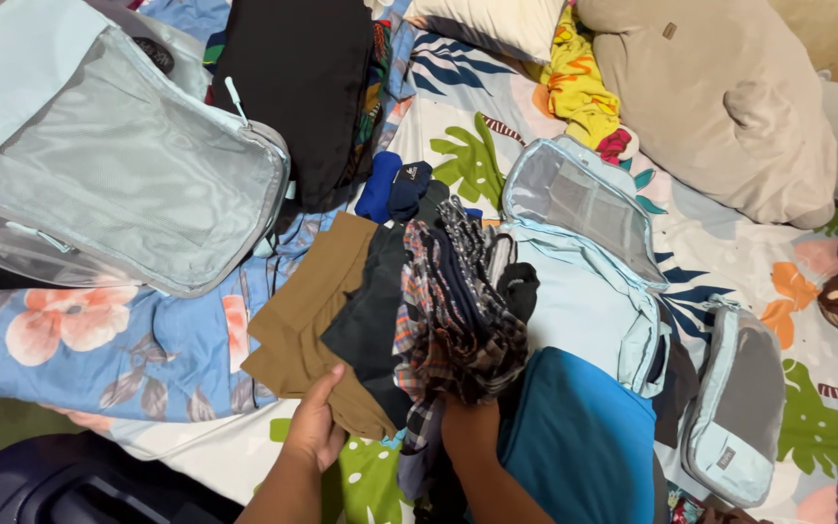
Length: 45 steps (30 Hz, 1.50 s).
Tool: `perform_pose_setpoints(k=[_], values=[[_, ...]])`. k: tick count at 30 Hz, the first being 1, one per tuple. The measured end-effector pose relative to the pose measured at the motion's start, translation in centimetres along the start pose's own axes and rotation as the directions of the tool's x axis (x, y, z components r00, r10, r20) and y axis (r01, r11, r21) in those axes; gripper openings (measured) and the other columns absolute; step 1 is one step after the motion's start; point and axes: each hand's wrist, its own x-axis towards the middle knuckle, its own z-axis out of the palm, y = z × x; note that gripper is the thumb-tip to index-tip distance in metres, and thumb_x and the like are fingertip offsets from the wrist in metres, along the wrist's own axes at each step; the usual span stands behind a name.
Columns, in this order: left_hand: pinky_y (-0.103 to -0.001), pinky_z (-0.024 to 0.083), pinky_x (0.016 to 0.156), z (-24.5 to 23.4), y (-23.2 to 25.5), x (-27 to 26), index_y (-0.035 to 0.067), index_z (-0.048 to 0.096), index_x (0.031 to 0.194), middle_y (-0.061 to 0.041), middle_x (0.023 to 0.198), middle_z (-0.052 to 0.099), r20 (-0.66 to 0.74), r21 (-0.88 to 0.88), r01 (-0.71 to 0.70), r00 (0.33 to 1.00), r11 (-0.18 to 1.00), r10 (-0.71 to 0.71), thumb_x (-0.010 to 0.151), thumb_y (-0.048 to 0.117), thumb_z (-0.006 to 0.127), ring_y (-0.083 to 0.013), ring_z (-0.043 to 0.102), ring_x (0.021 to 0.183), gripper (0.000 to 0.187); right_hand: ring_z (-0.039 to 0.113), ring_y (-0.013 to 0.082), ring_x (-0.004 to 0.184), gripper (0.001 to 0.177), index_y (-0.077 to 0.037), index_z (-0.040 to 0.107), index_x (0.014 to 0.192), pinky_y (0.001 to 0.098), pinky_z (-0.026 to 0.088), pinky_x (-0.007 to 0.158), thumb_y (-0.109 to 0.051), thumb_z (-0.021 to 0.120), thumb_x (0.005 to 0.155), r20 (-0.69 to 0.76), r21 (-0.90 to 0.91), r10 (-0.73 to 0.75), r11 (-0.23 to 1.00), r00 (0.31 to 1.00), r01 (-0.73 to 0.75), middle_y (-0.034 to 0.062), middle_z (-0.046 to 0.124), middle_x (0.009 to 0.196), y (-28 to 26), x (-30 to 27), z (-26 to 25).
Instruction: Packing various items of clothing into travel packing cubes on a bed.
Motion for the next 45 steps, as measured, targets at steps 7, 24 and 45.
perform_pose_setpoints(k=[7,24,45], values=[[-0.04,0.048,0.079,4.7,0.0,-1.8,-0.003,0.063,0.13,-0.022,0.114,0.074,0.002,0.381,-0.411,0.896,0.828,0.444,0.084,0.016,0.08,-0.0271,0.061,0.089,0.053,0.067,0.0292,0.117,0.036,0.0,0.07,0.122,0.0369,0.047,0.105,0.001,0.063,0.087,-0.007,-0.2,-0.227,0.955,0.974,0.221,0.0144,0.074,0.125,-1.7,0.2,-0.7],[-0.056,0.058,0.09,-3.4,13.1,-8.9,-0.003,0.048,0.138,-0.024,0.123,0.068,-0.054,0.238,-0.327,0.936,0.915,0.348,0.084,0.014,0.072,-0.0392,0.071,0.105,0.062,0.073,0.0388,0.112,0.05,-0.009,0.063,0.136,0.046,0.057,0.096,-0.003,0.059,0.087,-0.167,-0.019,0.277,0.959,0.946,-0.284,0.0227,0.077,0.121,-8.0,-2.2,2.5],[-0.05,0.058,0.084,-11.2,13.6,-12.0,-0.013,0.066,0.123,-0.025,0.111,0.074,-0.128,0.249,-0.478,0.846,0.842,0.518,0.082,0.012,0.075,-0.0358,0.072,0.092,0.049,0.021,0.0342,0.155,0.094,-0.032,0.03,0.16,0.0389,0.052,0.103,0.002,0.063,0.078,0.296,-0.736,0.259,0.675,0.919,0.046,0.0082,0.021,0.167,-9.0,-4.3,5.6]])
